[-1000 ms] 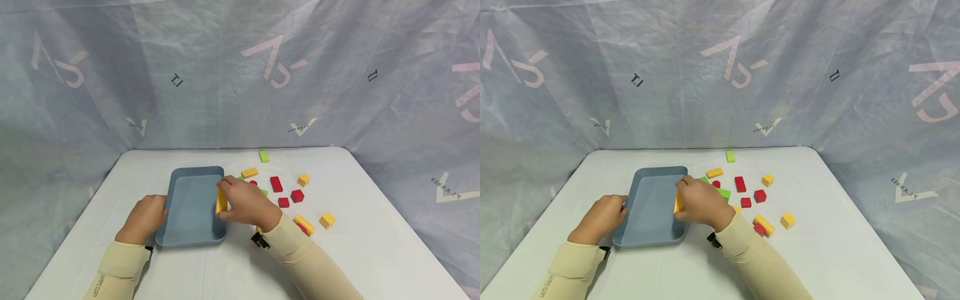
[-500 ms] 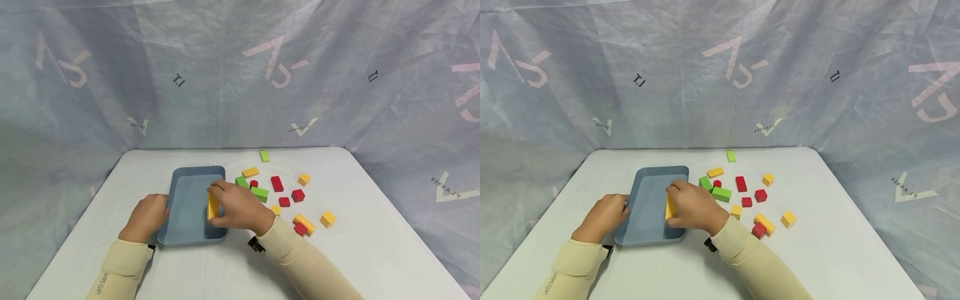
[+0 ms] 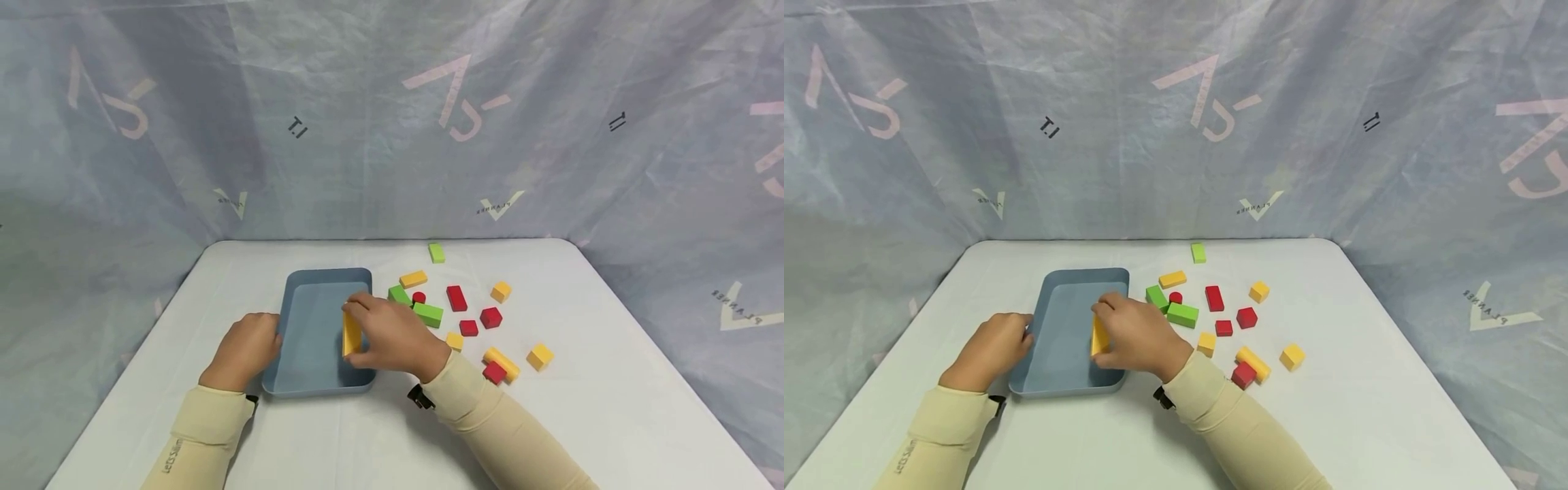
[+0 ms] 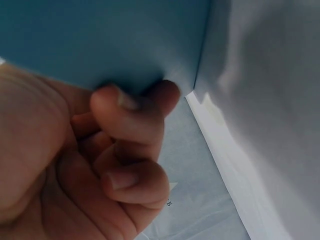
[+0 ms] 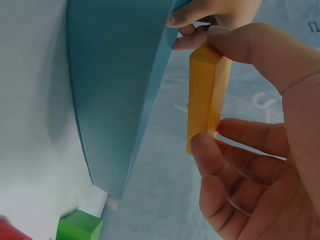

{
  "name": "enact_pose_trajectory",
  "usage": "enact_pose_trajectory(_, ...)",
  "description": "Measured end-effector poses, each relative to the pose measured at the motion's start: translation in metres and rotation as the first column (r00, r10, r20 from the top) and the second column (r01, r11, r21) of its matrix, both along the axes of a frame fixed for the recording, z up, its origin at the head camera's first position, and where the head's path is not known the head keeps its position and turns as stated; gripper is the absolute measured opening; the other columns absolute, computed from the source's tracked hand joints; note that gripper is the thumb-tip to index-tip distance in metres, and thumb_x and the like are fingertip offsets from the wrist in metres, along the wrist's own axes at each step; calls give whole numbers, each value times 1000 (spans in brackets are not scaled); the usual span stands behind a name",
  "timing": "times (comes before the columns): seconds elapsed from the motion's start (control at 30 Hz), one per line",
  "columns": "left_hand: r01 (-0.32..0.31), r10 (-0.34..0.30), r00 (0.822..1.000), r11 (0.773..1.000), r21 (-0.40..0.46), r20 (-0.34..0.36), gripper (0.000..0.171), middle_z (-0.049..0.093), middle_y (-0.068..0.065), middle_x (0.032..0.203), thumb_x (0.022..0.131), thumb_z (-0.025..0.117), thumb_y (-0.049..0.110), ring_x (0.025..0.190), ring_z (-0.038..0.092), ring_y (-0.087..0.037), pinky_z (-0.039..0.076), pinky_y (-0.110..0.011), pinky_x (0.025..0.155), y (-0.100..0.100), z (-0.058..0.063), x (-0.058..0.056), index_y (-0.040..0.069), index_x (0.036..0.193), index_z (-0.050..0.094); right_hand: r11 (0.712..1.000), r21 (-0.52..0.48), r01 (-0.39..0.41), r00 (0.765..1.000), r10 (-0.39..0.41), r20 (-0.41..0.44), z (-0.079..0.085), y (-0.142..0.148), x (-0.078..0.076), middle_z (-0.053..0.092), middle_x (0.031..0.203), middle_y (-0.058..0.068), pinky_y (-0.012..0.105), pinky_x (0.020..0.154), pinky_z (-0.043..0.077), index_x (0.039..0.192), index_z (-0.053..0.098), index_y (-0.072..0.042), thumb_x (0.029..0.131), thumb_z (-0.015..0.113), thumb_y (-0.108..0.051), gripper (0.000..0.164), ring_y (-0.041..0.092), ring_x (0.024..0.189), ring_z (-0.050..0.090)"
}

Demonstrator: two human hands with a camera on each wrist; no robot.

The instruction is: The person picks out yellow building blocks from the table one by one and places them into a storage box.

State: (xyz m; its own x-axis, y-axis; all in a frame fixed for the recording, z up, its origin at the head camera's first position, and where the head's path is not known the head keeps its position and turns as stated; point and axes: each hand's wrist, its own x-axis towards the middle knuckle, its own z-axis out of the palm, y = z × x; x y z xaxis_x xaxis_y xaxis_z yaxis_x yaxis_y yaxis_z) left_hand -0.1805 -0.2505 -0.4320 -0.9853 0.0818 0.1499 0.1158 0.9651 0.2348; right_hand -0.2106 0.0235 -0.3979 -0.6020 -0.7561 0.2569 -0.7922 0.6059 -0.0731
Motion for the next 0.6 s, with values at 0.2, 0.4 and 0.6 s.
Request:
enact_pose_trajectory(0.2, 6, -6, 1000, 1000, -14, -2, 6, 68, -13, 71, 88, 67, -6, 59, 50, -18, 44, -35, 52, 0, 0, -1, -5, 88, 73, 999, 41, 15, 1000, -15, 3, -5, -1, -2, 63, 135, 1, 27, 87, 59, 139, 62, -11, 80, 83, -56, 77, 12, 107, 66)
enact_pose_trajectory(0.4, 14, -14, 1000, 1000, -25, -5, 7, 66, -13, 70, 88, 67, -6, 58, 50, -18, 44, -35, 52, -1, 3, 0, -3, 84, 71, 997, 76, 12, 1000, -13, 16, -9, -4, -4, 65, 132, 1, 27, 89, 59, 138, 64, -11, 79, 83, -57, 77, 13, 109, 65)
enact_pose_trajectory(0.6, 9, -9, 1000, 1000, -10, 2, 12, 62, -9, 66, 89, 65, -6, 58, 48, -19, 42, -34, 51, 0, 0, 0, 0, 80, 69, 995, 100, 9, 1000, -9, 1, -14, -4, -3, 67, 130, 0, 29, 90, 58, 136, 66, -12, 78, 84, -59, 77, 15, 109, 65)
